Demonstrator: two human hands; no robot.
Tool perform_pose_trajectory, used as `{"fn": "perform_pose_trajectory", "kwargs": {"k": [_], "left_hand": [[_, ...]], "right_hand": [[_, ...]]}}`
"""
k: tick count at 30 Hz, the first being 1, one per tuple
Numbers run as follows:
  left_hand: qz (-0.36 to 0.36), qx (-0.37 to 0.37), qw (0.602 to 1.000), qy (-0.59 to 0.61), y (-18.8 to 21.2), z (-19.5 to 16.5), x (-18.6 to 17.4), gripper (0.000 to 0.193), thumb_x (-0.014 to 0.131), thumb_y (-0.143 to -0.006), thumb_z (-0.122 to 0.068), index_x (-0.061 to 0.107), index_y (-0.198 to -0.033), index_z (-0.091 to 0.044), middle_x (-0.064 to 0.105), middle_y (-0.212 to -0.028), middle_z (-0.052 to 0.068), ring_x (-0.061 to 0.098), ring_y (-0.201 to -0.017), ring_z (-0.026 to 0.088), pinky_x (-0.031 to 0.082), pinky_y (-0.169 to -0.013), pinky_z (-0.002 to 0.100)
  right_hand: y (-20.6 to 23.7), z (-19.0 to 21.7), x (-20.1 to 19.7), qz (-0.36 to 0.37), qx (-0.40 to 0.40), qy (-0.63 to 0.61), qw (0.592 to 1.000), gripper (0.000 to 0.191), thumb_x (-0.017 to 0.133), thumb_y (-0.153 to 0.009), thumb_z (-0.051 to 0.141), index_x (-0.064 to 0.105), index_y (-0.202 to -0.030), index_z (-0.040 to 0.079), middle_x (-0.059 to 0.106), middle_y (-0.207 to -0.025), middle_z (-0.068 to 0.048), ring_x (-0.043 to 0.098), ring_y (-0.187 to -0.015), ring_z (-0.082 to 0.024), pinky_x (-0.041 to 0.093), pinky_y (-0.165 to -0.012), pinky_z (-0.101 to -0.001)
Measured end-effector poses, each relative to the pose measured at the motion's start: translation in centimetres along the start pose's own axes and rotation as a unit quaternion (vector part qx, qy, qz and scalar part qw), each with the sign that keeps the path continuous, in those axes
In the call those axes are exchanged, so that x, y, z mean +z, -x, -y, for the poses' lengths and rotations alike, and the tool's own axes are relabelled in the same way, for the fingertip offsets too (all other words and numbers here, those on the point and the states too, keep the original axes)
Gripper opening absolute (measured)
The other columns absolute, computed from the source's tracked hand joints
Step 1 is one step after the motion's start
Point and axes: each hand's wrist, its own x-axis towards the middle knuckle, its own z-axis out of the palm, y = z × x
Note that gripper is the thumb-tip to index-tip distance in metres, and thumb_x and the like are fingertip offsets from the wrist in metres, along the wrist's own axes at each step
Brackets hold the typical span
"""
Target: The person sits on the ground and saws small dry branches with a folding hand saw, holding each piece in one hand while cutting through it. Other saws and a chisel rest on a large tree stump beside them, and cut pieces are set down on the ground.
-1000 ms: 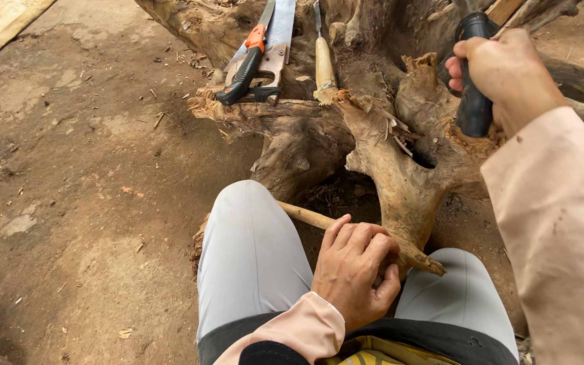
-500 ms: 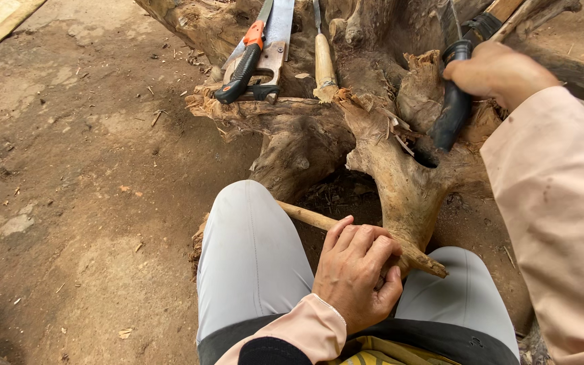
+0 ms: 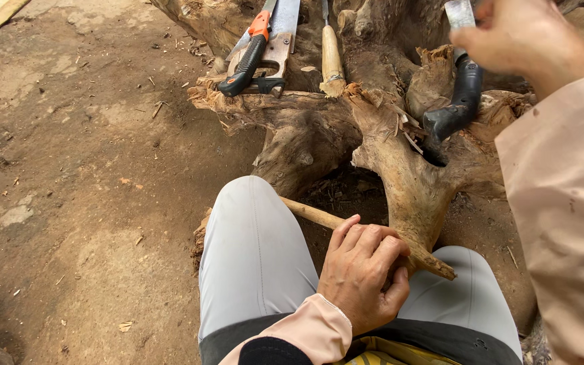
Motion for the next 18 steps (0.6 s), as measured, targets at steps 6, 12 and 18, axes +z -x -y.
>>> {"fn": "perform_pose_trajectory", "kwargs": {"k": [6, 12, 18], "left_hand": [[-0.003, 0.001, 1.000, 0.015, -0.2, 0.3, -0.2, 0.023, 0.067, -0.085, -0.014, 0.064, -0.108, -0.010, 0.064, -0.113, 0.008, 0.063, -0.112, 0.027, 0.040, -0.120, 0.050], [0.005, -0.011, 0.999, 0.044, 0.0, 1.1, 0.2, 0.016, 0.064, -0.091, -0.015, 0.062, -0.106, -0.011, 0.061, -0.105, 0.007, 0.063, -0.109, 0.027, 0.043, -0.121, 0.048], [0.017, -0.002, 0.999, 0.028, 0.4, 3.5, 2.4, 0.013, 0.062, -0.094, -0.016, 0.061, -0.107, -0.013, 0.061, -0.107, 0.005, 0.063, -0.110, 0.022, 0.039, -0.122, 0.050]], "right_hand": [[-0.7, 11.0, -1.3, 0.062, -0.117, -0.040, 0.990, 0.041, 0.056, -0.109, 0.041, 0.068, -0.126, 0.006, 0.072, -0.111, -0.022, 0.068, -0.094, -0.037, 0.051, -0.083, -0.0520], [-2.4, 20.6, 3.8, 0.127, -0.240, -0.121, 0.955, 0.051, 0.070, -0.093, 0.038, 0.061, -0.131, 0.006, 0.070, -0.115, -0.018, 0.069, -0.109, -0.032, 0.053, -0.095, -0.0427], [-5.4, 28.0, 8.9, 0.117, -0.279, -0.065, 0.951, 0.058, 0.057, -0.100, 0.045, 0.049, -0.147, 0.012, 0.067, -0.118, -0.029, 0.062, -0.112, -0.048, 0.046, -0.100, -0.0527]]}}
